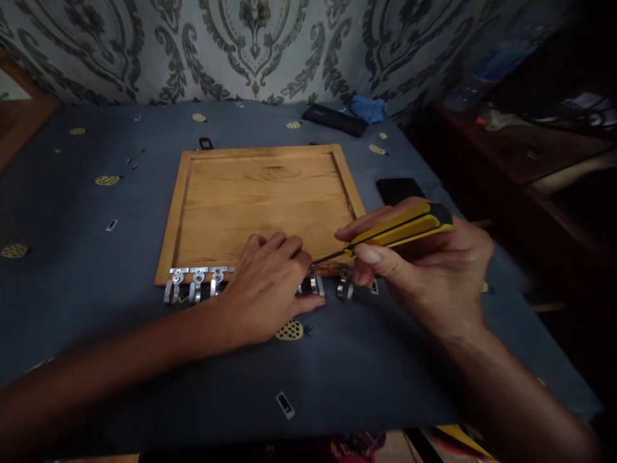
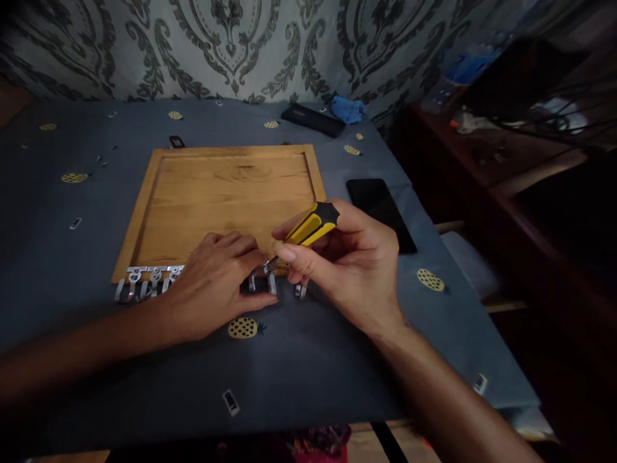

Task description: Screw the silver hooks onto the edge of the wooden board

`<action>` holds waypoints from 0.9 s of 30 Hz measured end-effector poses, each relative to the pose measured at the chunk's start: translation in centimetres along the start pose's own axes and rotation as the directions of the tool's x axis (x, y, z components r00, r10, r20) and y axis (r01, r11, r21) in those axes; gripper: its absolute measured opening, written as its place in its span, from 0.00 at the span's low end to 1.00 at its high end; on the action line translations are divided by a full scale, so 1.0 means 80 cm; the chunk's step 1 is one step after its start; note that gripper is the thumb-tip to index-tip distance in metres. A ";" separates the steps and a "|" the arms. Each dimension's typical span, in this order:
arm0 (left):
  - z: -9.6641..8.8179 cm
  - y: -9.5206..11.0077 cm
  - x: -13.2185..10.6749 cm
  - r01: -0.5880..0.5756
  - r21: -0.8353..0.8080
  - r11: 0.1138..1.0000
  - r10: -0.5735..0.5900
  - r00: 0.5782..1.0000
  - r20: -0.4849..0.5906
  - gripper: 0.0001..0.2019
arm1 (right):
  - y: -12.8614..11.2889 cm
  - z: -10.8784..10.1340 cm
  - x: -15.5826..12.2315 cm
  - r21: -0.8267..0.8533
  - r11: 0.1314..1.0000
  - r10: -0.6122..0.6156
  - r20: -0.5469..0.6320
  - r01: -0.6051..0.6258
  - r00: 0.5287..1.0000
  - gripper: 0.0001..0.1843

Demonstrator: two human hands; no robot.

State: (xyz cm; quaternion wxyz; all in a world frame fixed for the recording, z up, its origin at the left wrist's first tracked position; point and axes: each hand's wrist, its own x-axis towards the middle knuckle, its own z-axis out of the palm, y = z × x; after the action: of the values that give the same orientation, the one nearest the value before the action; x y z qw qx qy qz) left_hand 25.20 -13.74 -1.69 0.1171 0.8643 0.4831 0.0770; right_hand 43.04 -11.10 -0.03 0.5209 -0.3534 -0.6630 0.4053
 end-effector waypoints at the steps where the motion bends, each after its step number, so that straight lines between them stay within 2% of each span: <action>1: 0.000 0.000 0.000 0.001 0.000 1.000 -0.001 1.000 0.002 0.20 | 0.000 0.000 0.000 0.023 1.000 0.014 0.008 -0.014 1.000 0.08; 6: 0.000 0.001 0.000 0.008 0.006 1.000 -0.008 1.000 0.001 0.19 | 0.000 -0.005 -0.002 0.132 0.987 0.080 0.082 -0.090 0.993 0.15; 8: 0.000 0.001 0.000 0.004 0.010 1.000 -0.004 1.000 -0.007 0.19 | -0.003 -0.006 -0.002 0.100 0.990 0.096 0.075 -0.103 0.993 0.11; 11: 0.001 0.000 -0.001 -0.001 0.016 1.000 0.001 1.000 -0.010 0.20 | -0.006 -0.005 -0.003 0.050 0.998 0.040 0.028 -0.042 0.999 0.05; 15: 0.001 0.000 -0.001 0.001 0.013 1.000 -0.001 1.000 -0.008 0.19 | -0.004 -0.003 -0.003 0.068 0.998 0.006 -0.005 -0.006 1.000 0.10; 19: -0.001 0.000 -0.001 0.002 0.013 1.000 -0.002 1.000 -0.004 0.19 | -0.001 -0.005 -0.005 0.126 0.992 -0.008 0.039 0.003 0.999 0.10; 21: -0.001 0.000 -0.001 0.002 0.016 1.000 -0.002 1.000 -0.008 0.19 | -0.002 -0.008 -0.005 0.121 0.993 0.005 0.071 -0.013 0.997 0.14; 23: -0.001 0.000 -0.001 -0.003 0.015 1.000 0.003 1.000 -0.011 0.18 | -0.003 -0.009 -0.005 0.090 0.996 0.017 0.080 -0.025 0.997 0.12; 27: 0.000 0.000 -0.001 -0.008 0.018 1.000 0.008 1.000 -0.013 0.19 | -0.002 -0.008 -0.004 0.046 0.996 -0.081 0.051 0.079 0.995 0.08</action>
State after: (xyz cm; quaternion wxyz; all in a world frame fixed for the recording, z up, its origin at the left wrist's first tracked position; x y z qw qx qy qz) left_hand 25.16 -13.82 -1.73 0.1058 0.8666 0.4812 0.0789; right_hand 43.70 -11.34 0.05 0.5268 -0.3040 -0.6810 0.4077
